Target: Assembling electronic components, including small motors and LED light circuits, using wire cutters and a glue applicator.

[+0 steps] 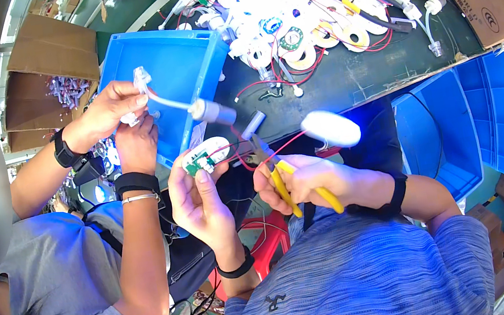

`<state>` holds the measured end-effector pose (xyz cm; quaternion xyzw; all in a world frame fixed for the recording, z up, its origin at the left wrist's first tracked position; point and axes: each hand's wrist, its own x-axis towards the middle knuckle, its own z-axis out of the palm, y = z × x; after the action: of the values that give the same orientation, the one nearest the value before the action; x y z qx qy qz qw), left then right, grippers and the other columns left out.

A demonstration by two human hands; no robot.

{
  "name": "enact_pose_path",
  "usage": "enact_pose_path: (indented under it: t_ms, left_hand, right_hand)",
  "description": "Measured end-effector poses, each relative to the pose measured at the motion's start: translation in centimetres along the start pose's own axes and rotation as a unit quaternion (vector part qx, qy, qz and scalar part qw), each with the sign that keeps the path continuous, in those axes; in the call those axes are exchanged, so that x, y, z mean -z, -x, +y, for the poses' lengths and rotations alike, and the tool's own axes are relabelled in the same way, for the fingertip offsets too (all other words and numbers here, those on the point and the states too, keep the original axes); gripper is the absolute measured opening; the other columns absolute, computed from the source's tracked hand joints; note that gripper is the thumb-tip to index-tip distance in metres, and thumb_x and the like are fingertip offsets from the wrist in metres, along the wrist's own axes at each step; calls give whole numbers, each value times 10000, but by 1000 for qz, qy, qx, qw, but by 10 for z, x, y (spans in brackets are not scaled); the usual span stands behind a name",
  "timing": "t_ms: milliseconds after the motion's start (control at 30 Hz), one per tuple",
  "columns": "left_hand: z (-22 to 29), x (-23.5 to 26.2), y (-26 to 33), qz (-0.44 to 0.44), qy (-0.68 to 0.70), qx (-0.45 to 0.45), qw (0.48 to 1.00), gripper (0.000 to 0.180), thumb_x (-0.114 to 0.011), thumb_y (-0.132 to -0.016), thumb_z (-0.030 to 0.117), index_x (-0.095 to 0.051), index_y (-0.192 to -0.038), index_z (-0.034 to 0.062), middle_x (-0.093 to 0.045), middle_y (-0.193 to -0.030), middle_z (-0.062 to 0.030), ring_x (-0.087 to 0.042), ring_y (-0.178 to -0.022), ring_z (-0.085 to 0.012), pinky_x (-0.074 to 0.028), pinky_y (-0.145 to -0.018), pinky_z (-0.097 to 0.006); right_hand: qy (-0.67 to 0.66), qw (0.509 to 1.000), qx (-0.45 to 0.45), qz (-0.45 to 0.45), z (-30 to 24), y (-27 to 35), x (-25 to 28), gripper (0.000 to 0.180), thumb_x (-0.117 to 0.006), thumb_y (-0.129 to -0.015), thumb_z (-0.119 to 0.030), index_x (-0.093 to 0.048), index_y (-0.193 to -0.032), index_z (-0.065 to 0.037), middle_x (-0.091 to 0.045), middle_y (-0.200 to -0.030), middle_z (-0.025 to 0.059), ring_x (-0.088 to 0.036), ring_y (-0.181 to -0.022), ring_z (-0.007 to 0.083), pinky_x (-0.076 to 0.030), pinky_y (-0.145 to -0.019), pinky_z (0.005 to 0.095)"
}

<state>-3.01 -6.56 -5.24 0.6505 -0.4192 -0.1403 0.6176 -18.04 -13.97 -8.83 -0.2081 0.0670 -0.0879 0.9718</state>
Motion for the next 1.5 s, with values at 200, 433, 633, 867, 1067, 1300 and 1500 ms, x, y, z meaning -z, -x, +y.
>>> enact_pose_path:
  t_ms: [200,433,633,867,1067,1300,1500]
  left_hand:
    - [0,-12,-1,-54,288,111,950,342,-509,-865,10,-406,-1179,-76,-569,-1007,-192,-620,-856,-280,-573,-693,-387]
    - [34,0,20,-96,342,119,927,422,-568,-822,-2,-369,-1193,-30,-524,-954,-179,-593,-804,-290,-578,-640,-390]
    - [44,13,51,-48,326,97,939,381,-599,-822,57,-430,-1152,-30,-576,-861,-212,-623,-738,-324,-553,-614,-390]
    - [53,14,82,-73,307,160,935,376,-594,-817,44,-426,-1148,-18,-561,-893,-173,-604,-761,-285,-554,-630,-377]
    - [54,-1,94,-105,312,193,924,321,-533,-841,3,-449,-1141,-73,-592,-968,-177,-619,-851,-254,-555,-704,-395]
    - [51,-11,96,-145,319,211,912,309,-513,-865,22,-450,-1153,-69,-592,-987,-169,-618,-863,-246,-548,-713,-370]
    - [51,-18,95,-149,305,220,915,308,-505,-855,10,-455,-1143,-85,-597,-959,-181,-622,-845,-248,-554,-699,-375]
  right_hand:
    - [-34,997,-27,-70,6,24,33,588,-520,-646,-128,-403,-1210,-11,-512,-971,74,-521,-908,171,-423,-786,297]
    - [412,904,-102,-59,20,55,52,578,-545,-679,-184,-378,-1191,25,-478,-1046,137,-474,-1017,226,-401,-839,332]
    - [583,807,-56,-76,28,104,84,478,-536,-695,-129,-409,-1134,13,-493,-1032,159,-492,-977,275,-396,-848,355]
    - [278,956,-77,50,34,135,96,292,-510,-797,-83,-464,-1072,3,-573,-909,93,-562,-740,130,-464,-651,248]
    - [222,964,-19,148,42,128,89,205,-534,-794,-82,-511,-982,-5,-570,-735,65,-490,-556,68,-393,-488,201]
    - [261,945,35,196,19,120,72,216,-536,-825,-112,-477,-1014,-25,-530,-672,26,-399,-493,41,-306,-438,191]
    - [289,918,124,240,-13,116,54,186,-509,-821,-121,-444,-970,-31,-543,-717,42,-427,-541,46,-339,-477,194]
